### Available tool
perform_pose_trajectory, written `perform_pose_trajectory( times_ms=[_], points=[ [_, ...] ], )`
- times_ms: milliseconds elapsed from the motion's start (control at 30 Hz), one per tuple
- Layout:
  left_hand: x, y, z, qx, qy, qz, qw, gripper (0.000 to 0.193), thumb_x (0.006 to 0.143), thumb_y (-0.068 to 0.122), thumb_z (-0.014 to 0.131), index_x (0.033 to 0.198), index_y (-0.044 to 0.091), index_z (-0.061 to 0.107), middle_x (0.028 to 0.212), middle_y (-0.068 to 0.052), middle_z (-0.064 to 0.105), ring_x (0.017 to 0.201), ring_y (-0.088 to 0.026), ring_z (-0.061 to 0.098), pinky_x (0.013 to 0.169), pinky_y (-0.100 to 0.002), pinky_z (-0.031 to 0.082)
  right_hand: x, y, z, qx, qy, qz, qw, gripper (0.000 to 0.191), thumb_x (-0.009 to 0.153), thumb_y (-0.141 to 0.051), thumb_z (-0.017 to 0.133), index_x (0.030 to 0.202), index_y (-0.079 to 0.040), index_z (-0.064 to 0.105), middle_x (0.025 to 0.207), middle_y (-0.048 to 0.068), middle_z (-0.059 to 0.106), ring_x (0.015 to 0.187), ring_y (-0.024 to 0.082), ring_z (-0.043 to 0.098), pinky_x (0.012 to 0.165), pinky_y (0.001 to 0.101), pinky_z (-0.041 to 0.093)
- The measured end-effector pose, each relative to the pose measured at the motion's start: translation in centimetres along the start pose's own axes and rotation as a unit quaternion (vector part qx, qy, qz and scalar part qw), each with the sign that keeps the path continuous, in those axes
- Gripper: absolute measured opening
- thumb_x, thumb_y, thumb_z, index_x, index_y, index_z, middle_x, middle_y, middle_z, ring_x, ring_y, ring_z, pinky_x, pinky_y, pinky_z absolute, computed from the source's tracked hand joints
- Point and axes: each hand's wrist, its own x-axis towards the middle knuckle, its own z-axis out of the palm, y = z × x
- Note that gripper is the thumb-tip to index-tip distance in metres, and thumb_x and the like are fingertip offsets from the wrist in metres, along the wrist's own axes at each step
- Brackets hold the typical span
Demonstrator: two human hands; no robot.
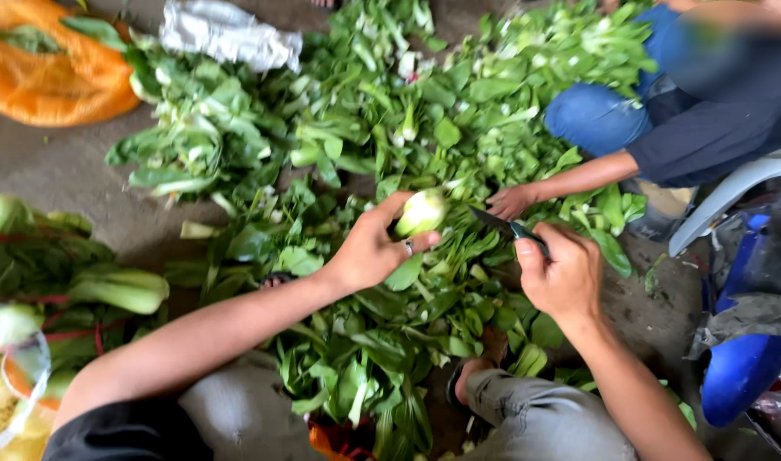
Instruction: The person sits on the floor and uses a knife to trim the ends of bok choy stalks. They repeatedly pick up individual stalks, cut the base, and place the trimmed pieces into a pile.
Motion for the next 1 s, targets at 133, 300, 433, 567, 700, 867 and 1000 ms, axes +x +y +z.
perform_pose_trajectory(
  times_ms=[133, 300, 433, 567, 700, 867, 1000],
  points=[
    [-0.3, 2.2, 0.4, -0.027, -0.039, 0.059, 0.997, 0.047, 0.091, 0.015, 0.081, 0.132, 0.001, 0.062, 0.117, -0.006, 0.071, 0.105, -0.011, 0.065, 0.096, -0.028, 0.055, 0.7, -0.9, -0.4, -0.083, 0.007, -0.081, 0.993, 0.058, 0.1, -0.054, 0.057, 0.073, -0.003, 0.053, 0.067, 0.013, 0.056, 0.065, 0.035, 0.06, 0.056, 0.0466, 0.046],
    [-0.1, 3.3, 0.7, -0.003, -0.051, 0.097, 0.994, 0.048, 0.092, 0.013, 0.079, 0.135, 0.001, 0.061, 0.119, -0.007, 0.071, 0.106, -0.011, 0.067, 0.097, -0.029, 0.056, 1.0, -1.0, 0.0, -0.089, 0.01, -0.106, 0.99, 0.063, 0.099, -0.063, 0.055, 0.073, -0.006, 0.051, 0.068, 0.01, 0.055, 0.065, 0.033, 0.059, 0.056, 0.0455, 0.046],
    [-0.3, 2.6, 0.8, 0.017, -0.061, 0.088, 0.994, 0.048, 0.093, 0.013, 0.078, 0.136, 0.002, 0.062, 0.117, -0.006, 0.073, 0.104, -0.01, 0.068, 0.096, -0.029, 0.057, 0.6, -0.4, 0.4, -0.125, 0.024, -0.121, 0.984, 0.066, 0.097, -0.066, 0.054, 0.068, -0.007, 0.047, 0.066, 0.01, 0.054, 0.064, 0.031, 0.059, 0.053, 0.0453, 0.046],
    [-0.3, 1.9, 1.1, -0.01, -0.072, 0.058, 0.996, 0.044, 0.093, 0.012, 0.079, 0.133, 0.002, 0.065, 0.117, -0.007, 0.073, 0.102, -0.011, 0.066, 0.095, -0.028, 0.054, 1.0, 1.1, 1.4, -0.123, 0.026, -0.132, 0.983, 0.068, 0.1, -0.068, 0.048, 0.067, -0.008, 0.049, 0.064, 0.008, 0.055, 0.059, 0.028, 0.058, 0.05, 0.0418, 0.045],
    [-0.2, 1.6, 1.2, -0.033, -0.077, -0.003, 0.996, 0.043, 0.094, 0.013, 0.077, 0.135, 0.006, 0.065, 0.113, -0.007, 0.073, 0.099, -0.012, 0.064, 0.091, -0.03, 0.053, 1.8, 4.7, 3.3, -0.183, -0.105, 0.046, 0.976, 0.069, 0.103, -0.069, 0.04, 0.064, -0.012, 0.052, 0.058, 0.002, 0.053, 0.048, 0.022, 0.056, 0.043, 0.0388, 0.041],
    [-0.5, 0.3, 0.5, -0.002, -0.117, 0.081, 0.99, 0.048, 0.086, 0.014, 0.083, 0.13, 0.007, 0.066, 0.119, -0.006, 0.074, 0.108, -0.015, 0.071, 0.101, -0.031, 0.057, -0.1, 9.4, 4.6, -0.042, -0.105, 0.264, 0.958, 0.067, 0.108, -0.064, 0.041, 0.065, -0.013, 0.053, 0.056, 0.0, 0.046, 0.051, 0.016, 0.047, 0.05, 0.0318, 0.037],
    [-0.4, -0.9, 0.8, 0.02, -0.057, 0.073, 0.995, 0.046, 0.085, 0.016, 0.084, 0.127, 0.007, 0.068, 0.124, -0.008, 0.073, 0.11, -0.016, 0.071, 0.1, -0.033, 0.058, -2.8, 8.4, 5.1, 0.436, -0.149, 0.291, 0.839, 0.046, 0.112, -0.043, 0.051, 0.083, -0.008, 0.052, 0.065, -0.003, 0.044, 0.05, 0.01, 0.038, 0.043, 0.0258, 0.033]
  ],
)
